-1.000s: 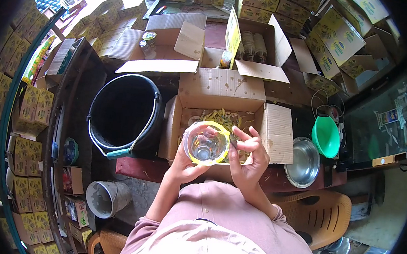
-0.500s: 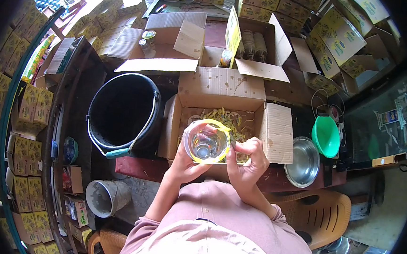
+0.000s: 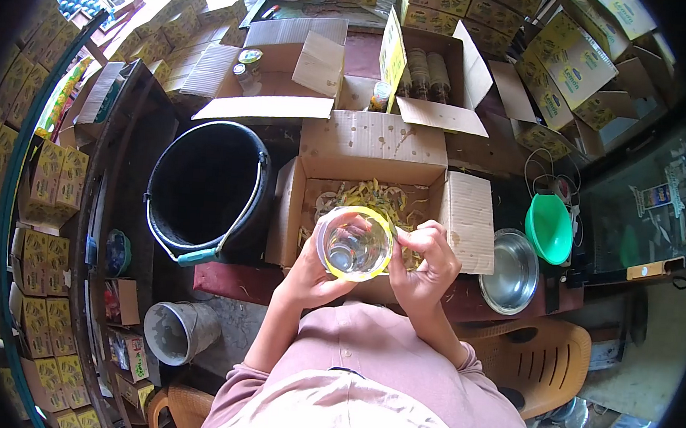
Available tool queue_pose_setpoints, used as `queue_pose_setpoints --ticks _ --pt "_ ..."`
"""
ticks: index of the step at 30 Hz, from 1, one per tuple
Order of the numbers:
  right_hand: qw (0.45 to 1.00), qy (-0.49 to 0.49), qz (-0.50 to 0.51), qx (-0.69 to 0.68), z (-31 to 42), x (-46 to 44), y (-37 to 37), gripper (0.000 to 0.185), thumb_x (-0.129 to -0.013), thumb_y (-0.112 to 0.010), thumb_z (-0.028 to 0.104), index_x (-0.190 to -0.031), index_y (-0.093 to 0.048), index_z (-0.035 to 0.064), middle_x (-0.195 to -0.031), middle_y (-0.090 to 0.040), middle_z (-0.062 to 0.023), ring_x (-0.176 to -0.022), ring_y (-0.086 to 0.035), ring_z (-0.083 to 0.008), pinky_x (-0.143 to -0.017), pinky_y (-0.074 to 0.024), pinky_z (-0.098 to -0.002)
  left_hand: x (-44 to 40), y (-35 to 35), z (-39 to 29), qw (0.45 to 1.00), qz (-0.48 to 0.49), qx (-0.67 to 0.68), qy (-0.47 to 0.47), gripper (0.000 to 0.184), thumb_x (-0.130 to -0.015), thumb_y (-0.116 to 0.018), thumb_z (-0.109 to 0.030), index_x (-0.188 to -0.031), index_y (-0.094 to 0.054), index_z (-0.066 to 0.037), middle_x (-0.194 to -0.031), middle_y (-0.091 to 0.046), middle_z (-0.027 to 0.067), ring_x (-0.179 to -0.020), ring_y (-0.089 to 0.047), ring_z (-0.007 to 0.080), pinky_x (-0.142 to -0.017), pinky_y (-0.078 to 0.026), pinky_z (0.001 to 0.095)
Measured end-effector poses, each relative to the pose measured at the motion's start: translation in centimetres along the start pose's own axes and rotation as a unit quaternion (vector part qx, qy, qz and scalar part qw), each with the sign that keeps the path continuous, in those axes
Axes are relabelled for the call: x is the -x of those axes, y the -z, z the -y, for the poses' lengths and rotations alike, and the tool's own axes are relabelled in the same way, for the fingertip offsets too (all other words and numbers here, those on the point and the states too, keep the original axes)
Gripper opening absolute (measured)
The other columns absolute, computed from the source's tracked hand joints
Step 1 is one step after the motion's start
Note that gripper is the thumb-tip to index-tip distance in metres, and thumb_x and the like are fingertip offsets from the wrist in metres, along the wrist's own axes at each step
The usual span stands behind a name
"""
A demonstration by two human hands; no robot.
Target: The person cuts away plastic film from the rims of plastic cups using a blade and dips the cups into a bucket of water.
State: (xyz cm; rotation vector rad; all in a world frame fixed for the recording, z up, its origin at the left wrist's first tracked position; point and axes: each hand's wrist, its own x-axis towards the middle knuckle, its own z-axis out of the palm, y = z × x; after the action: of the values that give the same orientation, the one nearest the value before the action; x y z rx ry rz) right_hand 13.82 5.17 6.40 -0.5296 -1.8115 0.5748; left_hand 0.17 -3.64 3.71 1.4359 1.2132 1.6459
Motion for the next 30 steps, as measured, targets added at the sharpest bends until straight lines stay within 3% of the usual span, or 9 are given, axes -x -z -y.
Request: queue_pose_setpoints --ticks 12,15,21,24,27,30 --pt "0.991 -0.054 0.066 -0.098 -0.2 -0.7 0.9 0.02 -0.059 -0.068 -0.007 -0.075 -0.062 0.0039 -0.066 -0.057 -0.0074 -0.06 -0.053 -0.0184 -0.059 -0.0428 -0.0283 -0.2 0.6 -0.6 0.997 0.031 0.072 0.029 0.058 -0.062 -0.063 -0.009 -0.116 -0.043 0.002 -0.108 -0.051 0.0129 -0.099 -0.051 0.0213 -0.088 -0.039 0.0318" --pt "0.992 -0.046 0.07 -0.097 0.1 -0.7 0.8 0.019 -0.059 -0.068 -0.008 -0.074 -0.061 0.0037 -0.065 -0.057 -0.0075 -0.06 -0.054 -0.0191 -0.058 -0.043 -0.0283 -0.5 0.9 -0.4 0.996 0.026 0.083 0.005 0.061 -0.059 -0.07 -0.013 -0.113 -0.046 0.002 -0.107 -0.051 0.0124 -0.098 -0.051 0.0215 -0.087 -0.04 0.032" --pt "0.998 -0.017 0.047 -0.05 0.3 -0.6 0.5 0.019 -0.059 -0.067 -0.008 -0.071 -0.058 0.0039 -0.063 -0.056 -0.0075 -0.058 -0.054 -0.0201 -0.056 -0.0431 -0.0284 -0.8 0.1 -0.5 1.0 -0.009 -0.025 -0.003 0.067 -0.053 -0.082 -0.016 -0.11 -0.049 0.0 -0.105 -0.051 0.0114 -0.098 -0.051 0.0223 -0.085 -0.041 0.0324" --pt "0.997 -0.026 0.053 -0.055 0.3 -0.6 0.5 0.019 -0.059 -0.067 -0.009 -0.071 -0.058 0.0041 -0.063 -0.056 -0.0074 -0.058 -0.054 -0.0203 -0.056 -0.0434 -0.0286 -0.9 0.2 -0.2 0.999 -0.014 -0.042 -0.03 0.059 -0.057 -0.08 -0.014 -0.107 -0.051 -0.001 -0.105 -0.051 0.0113 -0.098 -0.051 0.0223 -0.084 -0.042 0.0318" --pt "0.997 -0.009 0.056 -0.057 0.0 -0.6 0.5 0.02 -0.059 -0.068 -0.008 -0.071 -0.059 0.0041 -0.063 -0.056 -0.0074 -0.058 -0.054 -0.0197 -0.055 -0.0433 -0.0282 -0.8 0.6 0.5 0.997 0.011 -0.072 -0.036 0.064 -0.057 -0.081 -0.013 -0.11 -0.048 -0.001 -0.107 -0.049 0.0111 -0.097 -0.051 0.0221 -0.085 -0.042 0.0316" --pt "0.996 -0.053 0.039 -0.059 0.4 -0.2 0.6 0.018 -0.06 -0.069 -0.007 -0.072 -0.06 0.0042 -0.063 -0.057 -0.0076 -0.057 -0.054 -0.018 -0.053 -0.0425 -0.0268 -0.4 0.1 1.0 0.998 -0.041 -0.048 -0.027 0.071 -0.055 -0.082 -0.012 -0.113 -0.042 -0.003 -0.108 -0.046 0.0104 -0.097 -0.051 0.0213 -0.085 -0.042 0.0315"
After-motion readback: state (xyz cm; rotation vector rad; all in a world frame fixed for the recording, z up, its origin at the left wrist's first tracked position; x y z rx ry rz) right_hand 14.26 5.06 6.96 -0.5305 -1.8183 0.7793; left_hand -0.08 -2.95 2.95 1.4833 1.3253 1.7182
